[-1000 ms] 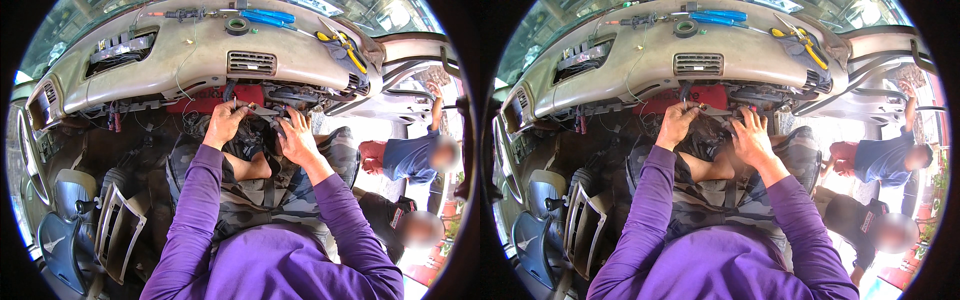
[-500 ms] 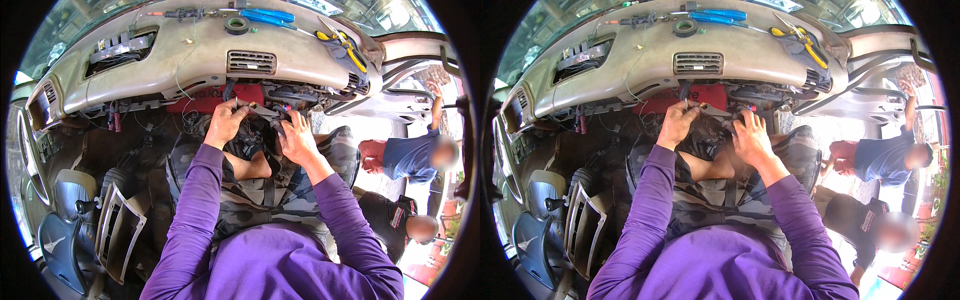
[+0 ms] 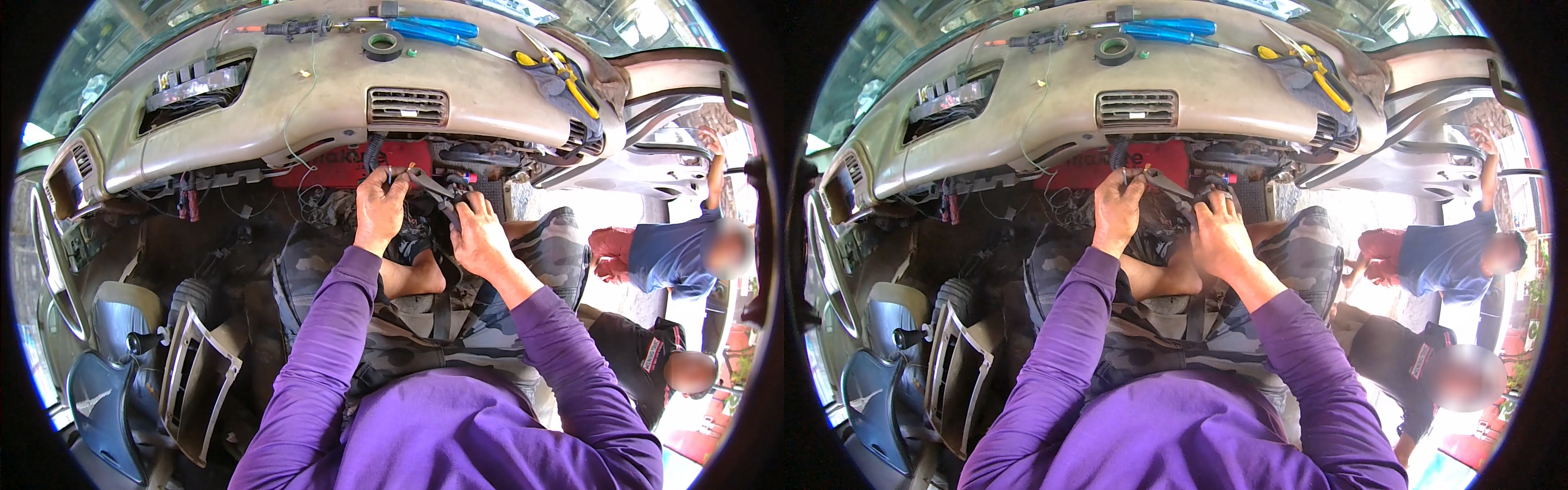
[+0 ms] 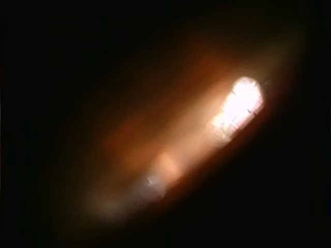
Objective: The person works under the dashboard of a car, manipulating wires and connectors with both hands. They use pliers to strip or adjust wire ends and connect components within the exposed wiring harness.
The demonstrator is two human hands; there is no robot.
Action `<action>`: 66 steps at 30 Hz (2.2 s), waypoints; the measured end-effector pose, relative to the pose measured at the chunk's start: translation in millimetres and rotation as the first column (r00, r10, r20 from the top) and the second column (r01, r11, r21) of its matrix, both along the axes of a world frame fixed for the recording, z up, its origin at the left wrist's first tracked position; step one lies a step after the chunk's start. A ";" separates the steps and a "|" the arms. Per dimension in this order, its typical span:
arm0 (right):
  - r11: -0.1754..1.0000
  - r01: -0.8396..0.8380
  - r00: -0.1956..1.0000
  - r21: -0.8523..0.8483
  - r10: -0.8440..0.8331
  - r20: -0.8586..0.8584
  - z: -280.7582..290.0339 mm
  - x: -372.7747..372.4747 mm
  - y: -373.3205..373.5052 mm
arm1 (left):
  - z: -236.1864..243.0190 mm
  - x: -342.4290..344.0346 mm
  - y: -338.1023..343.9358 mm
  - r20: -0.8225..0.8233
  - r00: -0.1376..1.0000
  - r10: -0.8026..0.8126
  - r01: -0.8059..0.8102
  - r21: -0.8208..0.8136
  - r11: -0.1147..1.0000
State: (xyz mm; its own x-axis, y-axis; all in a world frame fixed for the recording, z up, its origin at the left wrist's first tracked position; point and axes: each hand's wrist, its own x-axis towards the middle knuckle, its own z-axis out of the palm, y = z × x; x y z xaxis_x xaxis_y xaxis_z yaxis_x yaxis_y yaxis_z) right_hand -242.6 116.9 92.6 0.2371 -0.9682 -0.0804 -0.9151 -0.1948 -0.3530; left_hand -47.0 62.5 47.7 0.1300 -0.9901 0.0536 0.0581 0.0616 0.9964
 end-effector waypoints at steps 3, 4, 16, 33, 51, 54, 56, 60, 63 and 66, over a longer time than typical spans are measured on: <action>1.000 -0.022 1.000 0.010 0.022 0.008 1.7 -2.0 -0.5 | -8.6 -0.5 -1.7 -0.062 0.998 -0.006 0.006 0.006 1.000; 0.997 -0.042 0.999 -0.058 0.042 -0.008 -0.9 -3.8 -0.1 | -9.1 -0.6 -2.1 -0.073 0.997 -0.013 0.014 0.015 1.000; 0.989 -0.089 0.995 -0.118 0.084 -0.047 -0.3 -6.8 0.0 | 0.2 6.3 -0.4 -0.034 0.997 -0.068 0.069 0.026 0.997; 0.989 -0.064 0.997 -0.131 0.057 -0.055 -2.4 -1.0 5.3 | 8.4 -4.5 3.8 0.043 0.998 0.045 -0.047 0.032 0.998; 0.980 -0.063 0.994 -0.189 0.046 -0.096 1.7 -4.8 2.9 | 0.8 -0.8 0.6 -0.117 0.992 -0.049 0.050 0.005 0.999; 0.991 -0.062 0.995 -0.121 0.052 -0.085 4.7 -4.6 1.3 | 0.1 1.0 0.2 -0.087 0.995 -0.055 0.055 0.000 0.998; 0.994 -0.058 0.996 -0.091 0.051 -0.077 5.4 -4.4 0.4 | -0.9 2.7 -0.2 -0.051 0.997 -0.057 0.058 0.011 0.998; 0.977 -0.083 0.993 -0.195 0.065 -0.097 -0.6 -6.1 0.4 | 3.7 2.6 0.6 -0.046 0.997 -0.061 0.062 0.015 0.998; 0.962 -0.096 0.991 -0.255 0.067 -0.120 -3.0 -9.2 0.2 | 3.1 1.9 0.0 -0.015 0.998 -0.056 0.056 0.017 0.998; 0.966 -0.092 0.992 -0.240 0.070 -0.102 -3.8 -9.0 -0.1 | 1.7 3.0 -0.6 -0.028 0.998 -0.059 0.060 0.031 0.998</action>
State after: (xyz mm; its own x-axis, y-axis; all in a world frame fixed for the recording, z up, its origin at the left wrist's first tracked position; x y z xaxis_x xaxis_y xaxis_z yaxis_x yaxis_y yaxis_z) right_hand -251.6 116.8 88.8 0.3182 -0.9389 0.1309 -0.9189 -0.3394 -0.2010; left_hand -43.9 61.9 49.4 0.0715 -0.9972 0.0196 0.0881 0.0259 0.9958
